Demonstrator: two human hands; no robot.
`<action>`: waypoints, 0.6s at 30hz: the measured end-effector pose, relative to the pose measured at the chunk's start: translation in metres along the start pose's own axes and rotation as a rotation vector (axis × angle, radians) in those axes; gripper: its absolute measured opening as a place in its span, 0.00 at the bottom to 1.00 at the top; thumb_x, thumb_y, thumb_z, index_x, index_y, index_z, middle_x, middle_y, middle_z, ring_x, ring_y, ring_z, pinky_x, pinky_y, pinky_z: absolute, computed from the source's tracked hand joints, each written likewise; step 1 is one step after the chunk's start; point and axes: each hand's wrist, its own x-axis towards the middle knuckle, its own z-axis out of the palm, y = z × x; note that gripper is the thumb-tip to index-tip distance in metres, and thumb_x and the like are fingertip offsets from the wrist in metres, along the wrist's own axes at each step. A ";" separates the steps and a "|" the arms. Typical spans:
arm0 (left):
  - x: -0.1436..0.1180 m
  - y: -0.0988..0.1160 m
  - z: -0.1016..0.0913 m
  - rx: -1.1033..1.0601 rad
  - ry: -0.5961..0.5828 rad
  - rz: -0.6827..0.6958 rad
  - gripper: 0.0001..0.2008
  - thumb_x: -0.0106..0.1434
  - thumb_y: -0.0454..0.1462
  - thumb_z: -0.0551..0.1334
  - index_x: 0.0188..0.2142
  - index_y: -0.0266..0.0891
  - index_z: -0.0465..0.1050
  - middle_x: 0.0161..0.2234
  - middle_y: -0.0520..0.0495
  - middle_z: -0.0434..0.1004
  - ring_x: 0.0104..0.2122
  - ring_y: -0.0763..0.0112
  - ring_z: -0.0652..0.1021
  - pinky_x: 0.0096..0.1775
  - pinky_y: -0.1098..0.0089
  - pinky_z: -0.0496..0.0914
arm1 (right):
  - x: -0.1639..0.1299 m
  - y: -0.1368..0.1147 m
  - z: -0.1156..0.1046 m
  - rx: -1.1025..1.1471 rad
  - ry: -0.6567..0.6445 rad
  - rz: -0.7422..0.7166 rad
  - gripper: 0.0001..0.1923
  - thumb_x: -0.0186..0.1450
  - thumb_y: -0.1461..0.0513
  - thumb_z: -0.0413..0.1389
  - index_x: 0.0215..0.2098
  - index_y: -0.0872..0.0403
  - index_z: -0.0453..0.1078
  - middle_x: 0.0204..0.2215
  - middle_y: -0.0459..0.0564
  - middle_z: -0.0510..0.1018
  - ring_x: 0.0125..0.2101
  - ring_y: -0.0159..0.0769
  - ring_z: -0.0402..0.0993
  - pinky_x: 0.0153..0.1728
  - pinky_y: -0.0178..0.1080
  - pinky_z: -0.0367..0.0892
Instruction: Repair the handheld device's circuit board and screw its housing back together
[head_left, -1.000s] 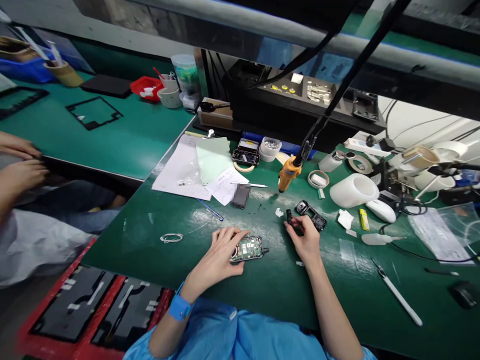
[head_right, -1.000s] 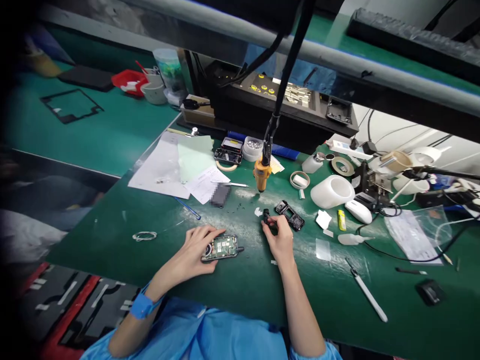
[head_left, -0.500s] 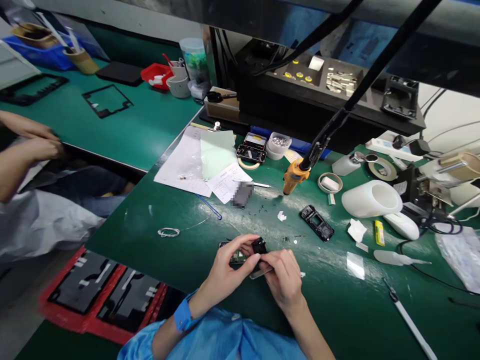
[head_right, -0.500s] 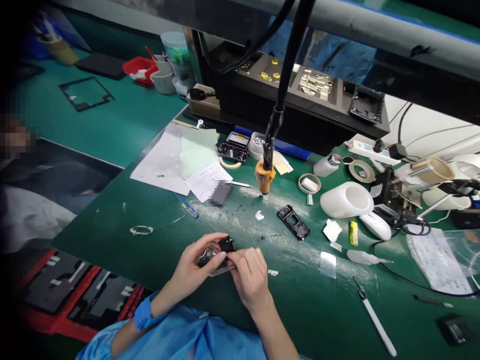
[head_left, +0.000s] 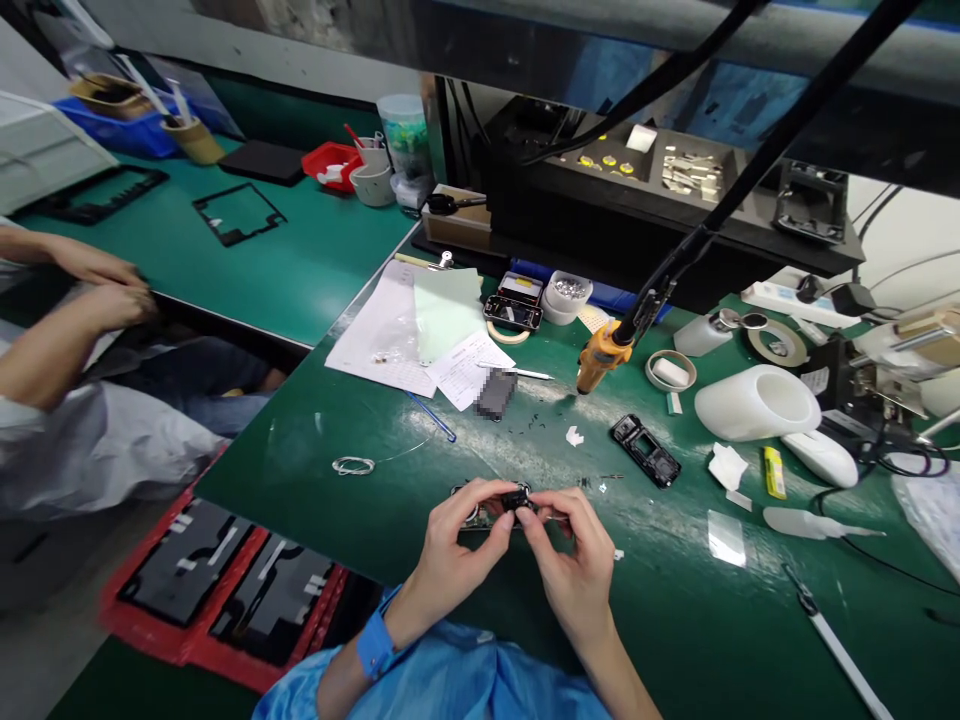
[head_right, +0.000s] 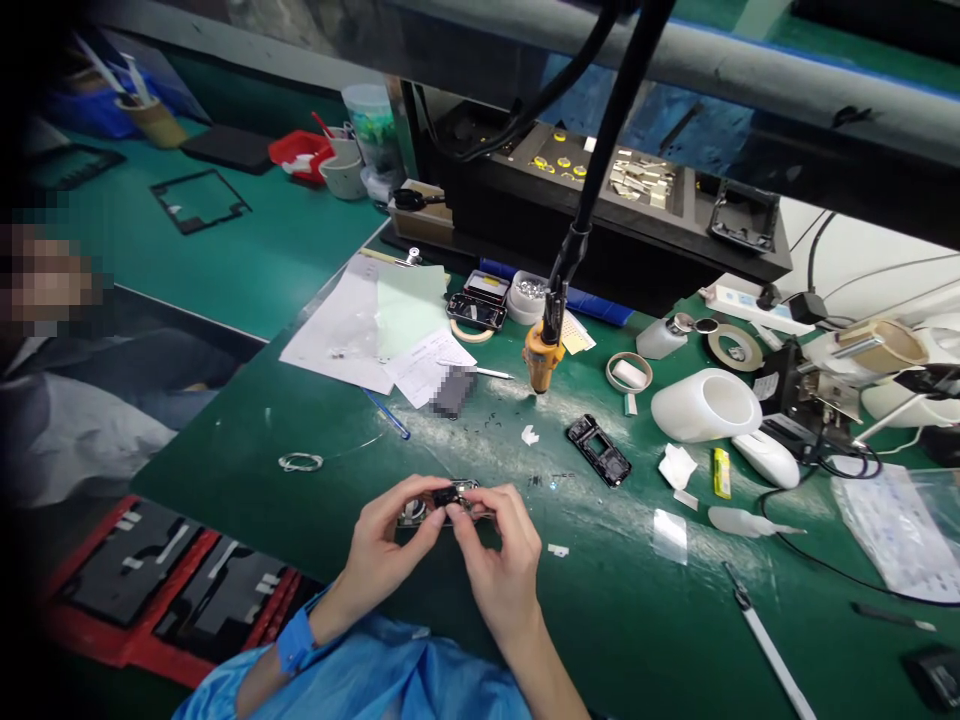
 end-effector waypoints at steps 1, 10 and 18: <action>-0.001 0.000 -0.001 0.004 0.012 0.029 0.11 0.73 0.33 0.65 0.50 0.42 0.85 0.40 0.47 0.89 0.37 0.68 0.86 0.41 0.72 0.82 | 0.000 -0.001 0.001 0.026 0.002 0.026 0.01 0.76 0.62 0.65 0.45 0.50 0.80 0.30 0.44 0.80 0.26 0.30 0.75 0.24 0.32 0.68; -0.007 -0.006 -0.011 -0.048 0.004 0.074 0.14 0.74 0.30 0.65 0.55 0.44 0.82 0.42 0.51 0.89 0.38 0.74 0.86 0.44 0.77 0.81 | -0.007 0.002 0.001 0.337 -0.103 0.461 0.17 0.73 0.48 0.67 0.34 0.52 0.81 0.27 0.45 0.76 0.24 0.29 0.65 0.25 0.33 0.62; -0.019 -0.009 -0.013 -0.138 -0.055 -0.121 0.13 0.77 0.35 0.64 0.56 0.44 0.85 0.45 0.46 0.89 0.39 0.71 0.87 0.42 0.76 0.82 | -0.006 0.006 0.009 0.629 -0.279 0.768 0.31 0.61 0.34 0.71 0.32 0.52 0.75 0.27 0.43 0.70 0.28 0.32 0.62 0.33 0.35 0.67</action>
